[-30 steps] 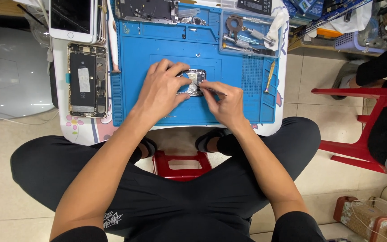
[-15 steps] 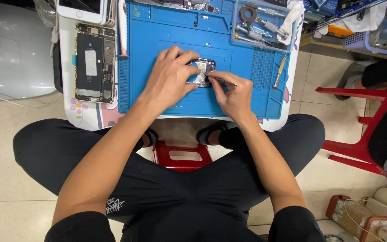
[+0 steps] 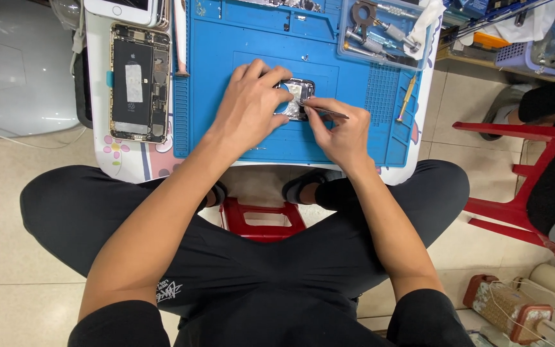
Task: The person uses a small metal tool to scrape and clean the internal components of a disassembled smartphone frame placed on a blue work mat. The person repeatedly scrapes the same area of the frame while occasionally picking up and setting down small parts.
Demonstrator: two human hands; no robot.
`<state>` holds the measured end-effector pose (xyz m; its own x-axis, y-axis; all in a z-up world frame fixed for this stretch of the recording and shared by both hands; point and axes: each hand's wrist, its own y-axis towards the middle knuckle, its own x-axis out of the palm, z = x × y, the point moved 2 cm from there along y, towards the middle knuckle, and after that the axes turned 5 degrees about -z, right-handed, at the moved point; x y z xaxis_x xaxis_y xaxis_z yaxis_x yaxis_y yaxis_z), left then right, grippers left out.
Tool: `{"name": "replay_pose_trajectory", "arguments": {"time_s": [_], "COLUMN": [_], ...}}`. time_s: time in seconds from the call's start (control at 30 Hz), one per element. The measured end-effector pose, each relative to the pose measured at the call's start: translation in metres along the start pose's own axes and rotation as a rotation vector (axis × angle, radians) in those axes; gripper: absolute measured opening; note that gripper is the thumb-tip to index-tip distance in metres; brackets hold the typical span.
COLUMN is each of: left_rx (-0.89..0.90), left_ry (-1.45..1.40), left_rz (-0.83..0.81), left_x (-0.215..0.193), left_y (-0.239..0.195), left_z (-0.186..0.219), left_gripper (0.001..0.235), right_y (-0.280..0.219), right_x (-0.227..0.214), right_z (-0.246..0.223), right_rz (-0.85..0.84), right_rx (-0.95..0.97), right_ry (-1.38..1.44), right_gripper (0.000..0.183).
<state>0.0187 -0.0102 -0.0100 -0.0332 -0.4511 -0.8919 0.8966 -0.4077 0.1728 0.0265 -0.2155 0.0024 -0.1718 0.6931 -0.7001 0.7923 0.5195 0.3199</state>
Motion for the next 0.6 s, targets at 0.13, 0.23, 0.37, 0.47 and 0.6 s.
{"name": "replay_pose_trajectory", "arguments": {"time_s": [0.13,0.23,0.37,0.47,0.6], "left_rx": [-0.001,-0.003,-0.038,-0.057,-0.064], "left_ry": [0.000,0.009,-0.107,-0.109,-0.101], "left_rz": [-0.001,-0.004,-0.038,-0.054,-0.067], "left_x": [0.0005,-0.0049,-0.0062,-0.0016,-0.0030], "left_y": [-0.0007,0.0050,0.0011,-0.0019,0.0028], "left_z": [-0.0006,-0.0041,-0.0015,0.0012,-0.0001], "left_gripper": [0.039,0.039,0.031,0.032,0.033], "right_y": [-0.0013,0.0065,0.0075,0.0024,0.0082], "right_x": [0.0013,0.0015,0.0013,0.0014,-0.0041], "right_z": [0.0018,0.0023,-0.0049,-0.0045,-0.0051], "right_rz": [0.010,0.028,0.055,0.057,0.046], "right_rx": [-0.030,-0.049,-0.005,0.037,0.064], "right_ry": [-0.017,-0.034,-0.041,-0.007,0.051], "right_gripper": [0.008,0.008,0.008,0.011,0.013]}}
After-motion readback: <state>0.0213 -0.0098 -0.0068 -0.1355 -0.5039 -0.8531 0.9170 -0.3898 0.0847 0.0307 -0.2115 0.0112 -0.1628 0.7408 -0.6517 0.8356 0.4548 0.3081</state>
